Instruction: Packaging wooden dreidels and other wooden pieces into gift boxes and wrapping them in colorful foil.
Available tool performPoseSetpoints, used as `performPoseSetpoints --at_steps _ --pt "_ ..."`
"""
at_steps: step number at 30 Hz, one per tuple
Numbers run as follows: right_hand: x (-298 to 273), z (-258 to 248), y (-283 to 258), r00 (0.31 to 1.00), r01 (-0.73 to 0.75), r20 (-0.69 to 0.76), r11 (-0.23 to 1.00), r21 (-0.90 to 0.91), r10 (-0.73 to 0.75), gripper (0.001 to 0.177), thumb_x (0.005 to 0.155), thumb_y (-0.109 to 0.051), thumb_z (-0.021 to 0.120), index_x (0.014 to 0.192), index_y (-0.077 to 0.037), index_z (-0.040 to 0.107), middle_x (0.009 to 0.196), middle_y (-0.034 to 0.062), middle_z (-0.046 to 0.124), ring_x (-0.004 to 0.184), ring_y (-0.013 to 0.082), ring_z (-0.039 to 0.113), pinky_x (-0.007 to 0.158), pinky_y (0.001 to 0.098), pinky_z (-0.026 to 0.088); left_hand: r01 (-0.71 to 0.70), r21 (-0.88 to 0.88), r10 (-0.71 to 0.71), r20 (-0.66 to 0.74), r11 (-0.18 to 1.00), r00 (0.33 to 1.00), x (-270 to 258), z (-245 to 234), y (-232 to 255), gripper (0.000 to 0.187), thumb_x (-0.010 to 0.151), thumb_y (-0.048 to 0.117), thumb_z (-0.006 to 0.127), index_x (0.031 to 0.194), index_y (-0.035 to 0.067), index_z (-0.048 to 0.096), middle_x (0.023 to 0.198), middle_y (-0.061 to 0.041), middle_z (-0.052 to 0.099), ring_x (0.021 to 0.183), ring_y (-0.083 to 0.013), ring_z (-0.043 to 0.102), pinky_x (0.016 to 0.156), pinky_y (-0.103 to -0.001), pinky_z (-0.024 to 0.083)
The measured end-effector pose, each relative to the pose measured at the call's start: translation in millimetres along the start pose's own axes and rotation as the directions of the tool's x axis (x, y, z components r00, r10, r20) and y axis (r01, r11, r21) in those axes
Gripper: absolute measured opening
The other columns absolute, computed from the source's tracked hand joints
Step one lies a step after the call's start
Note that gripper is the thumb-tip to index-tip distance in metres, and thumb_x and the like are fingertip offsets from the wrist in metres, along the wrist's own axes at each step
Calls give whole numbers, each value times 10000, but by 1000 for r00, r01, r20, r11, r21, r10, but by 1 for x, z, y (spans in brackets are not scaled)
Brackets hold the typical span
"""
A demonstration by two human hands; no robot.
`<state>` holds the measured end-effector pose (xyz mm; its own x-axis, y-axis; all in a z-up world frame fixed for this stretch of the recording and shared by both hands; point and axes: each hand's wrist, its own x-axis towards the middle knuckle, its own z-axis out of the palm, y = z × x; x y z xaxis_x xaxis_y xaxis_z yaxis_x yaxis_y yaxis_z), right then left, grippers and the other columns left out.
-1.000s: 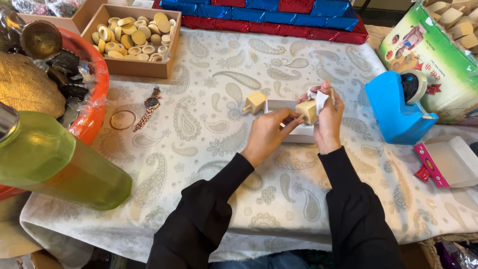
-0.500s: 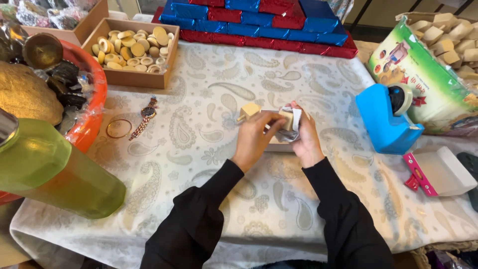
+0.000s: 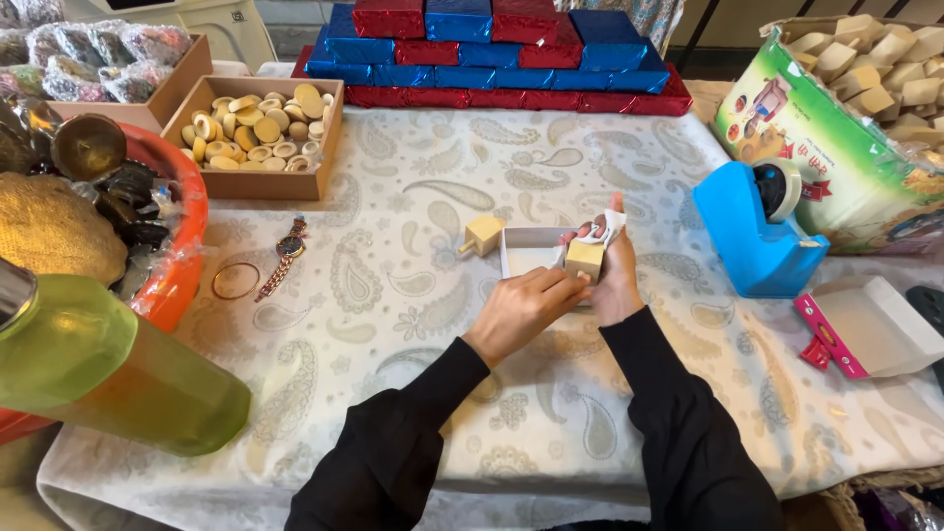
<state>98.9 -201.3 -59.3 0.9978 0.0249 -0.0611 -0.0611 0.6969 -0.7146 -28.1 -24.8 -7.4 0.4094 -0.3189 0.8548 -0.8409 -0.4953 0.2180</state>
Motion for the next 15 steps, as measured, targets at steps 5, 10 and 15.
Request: performPoseSetpoints --at_steps 5,10,15 --pt "-21 20 7 992 -120 68 978 173 109 416 993 -528 597 914 -121 632 905 90 698 841 247 696 841 431 605 104 -13 -103 24 995 994 1 -7 -5 123 948 155 758 1012 62 710 872 -48 665 756 -214 676 623 -354 545" --pt "-64 76 2 963 -180 198 983 -24 182 480 945 -535 499 1222 -165 629 1137 87 746 948 226 729 852 390 601 261 -68 -266 -73 963 961 -1 -10 -13 160 904 149 752 1027 63 697 916 -51 683 770 -220 690 630 -354 554" --pt "-31 35 7 980 -172 99 985 -23 173 331 1033 -459 598 1102 -135 606 1006 66 693 864 226 680 826 386 593 196 -47 -197 2 979 980 -6 0 -16 120 939 146 757 1015 73 698 873 -50 671 791 -243 686 651 -377 547"
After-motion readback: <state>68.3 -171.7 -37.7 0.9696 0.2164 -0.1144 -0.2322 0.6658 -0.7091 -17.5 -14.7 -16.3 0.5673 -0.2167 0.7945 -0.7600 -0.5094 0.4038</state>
